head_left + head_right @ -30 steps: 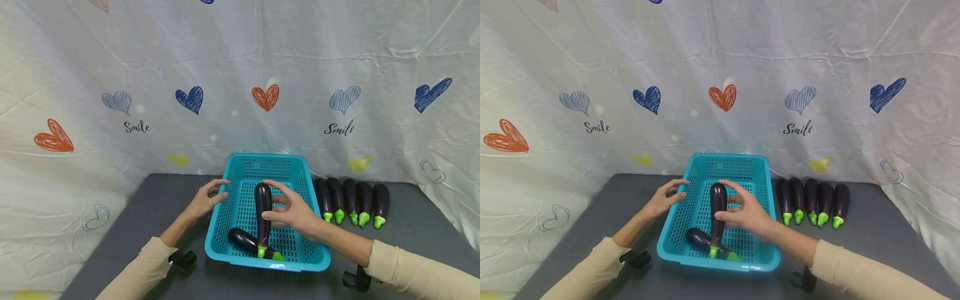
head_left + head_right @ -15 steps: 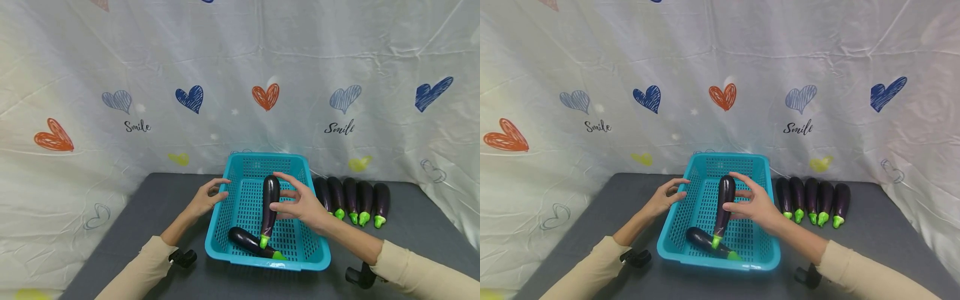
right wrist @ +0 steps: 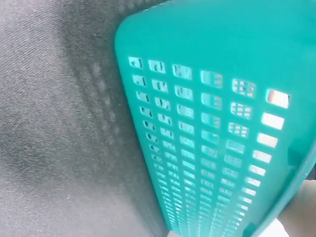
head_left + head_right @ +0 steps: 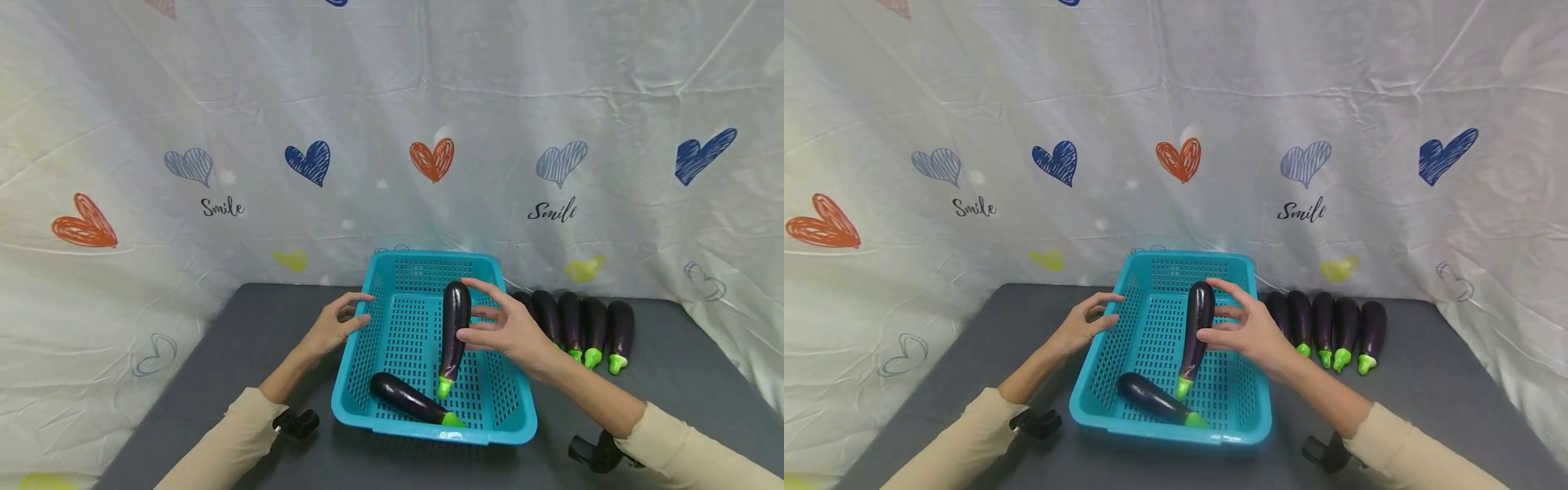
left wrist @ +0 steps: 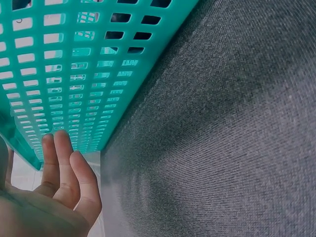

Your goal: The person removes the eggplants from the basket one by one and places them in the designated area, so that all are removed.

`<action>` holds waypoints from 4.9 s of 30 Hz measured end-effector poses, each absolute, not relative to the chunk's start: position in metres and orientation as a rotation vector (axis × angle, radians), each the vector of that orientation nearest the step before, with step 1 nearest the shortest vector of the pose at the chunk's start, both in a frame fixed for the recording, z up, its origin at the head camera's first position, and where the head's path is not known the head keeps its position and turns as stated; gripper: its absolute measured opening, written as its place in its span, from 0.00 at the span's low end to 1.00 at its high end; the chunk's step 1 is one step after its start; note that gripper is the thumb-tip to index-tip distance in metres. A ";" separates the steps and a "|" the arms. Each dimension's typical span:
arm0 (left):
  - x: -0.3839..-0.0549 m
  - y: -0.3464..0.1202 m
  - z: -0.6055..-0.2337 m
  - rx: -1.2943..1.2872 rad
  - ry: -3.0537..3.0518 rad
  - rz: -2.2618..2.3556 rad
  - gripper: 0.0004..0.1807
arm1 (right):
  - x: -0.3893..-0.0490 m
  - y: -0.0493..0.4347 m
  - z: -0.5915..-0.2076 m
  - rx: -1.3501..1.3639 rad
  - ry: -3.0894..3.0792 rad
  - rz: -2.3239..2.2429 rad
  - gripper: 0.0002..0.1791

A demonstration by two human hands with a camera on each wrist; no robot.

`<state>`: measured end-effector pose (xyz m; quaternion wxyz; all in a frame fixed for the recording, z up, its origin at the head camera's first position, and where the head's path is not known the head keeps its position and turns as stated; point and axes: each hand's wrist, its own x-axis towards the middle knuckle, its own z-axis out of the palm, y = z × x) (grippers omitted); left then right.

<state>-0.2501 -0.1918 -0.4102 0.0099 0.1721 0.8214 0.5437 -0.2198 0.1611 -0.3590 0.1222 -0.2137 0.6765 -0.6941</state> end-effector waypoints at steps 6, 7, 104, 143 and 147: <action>-0.250 -0.192 -0.410 0.523 2.573 1.686 0.23 | -0.222 0.170 -0.352 -0.612 2.012 -2.012 0.46; -0.250 -0.192 -0.410 0.523 2.575 1.683 0.23 | -0.222 0.172 -0.351 -0.604 2.023 -2.006 0.46; -0.251 -0.195 -0.409 0.522 2.586 1.664 0.23 | -0.264 0.471 -0.421 0.008 2.758 -1.366 0.56; -0.250 -0.193 -0.408 0.532 2.585 1.664 0.23 | -0.260 0.473 -0.414 -0.150 2.960 -1.381 0.30; -0.250 -0.193 -0.410 0.527 2.584 1.667 0.23 | -0.258 0.461 -0.407 -0.182 2.989 -1.420 0.26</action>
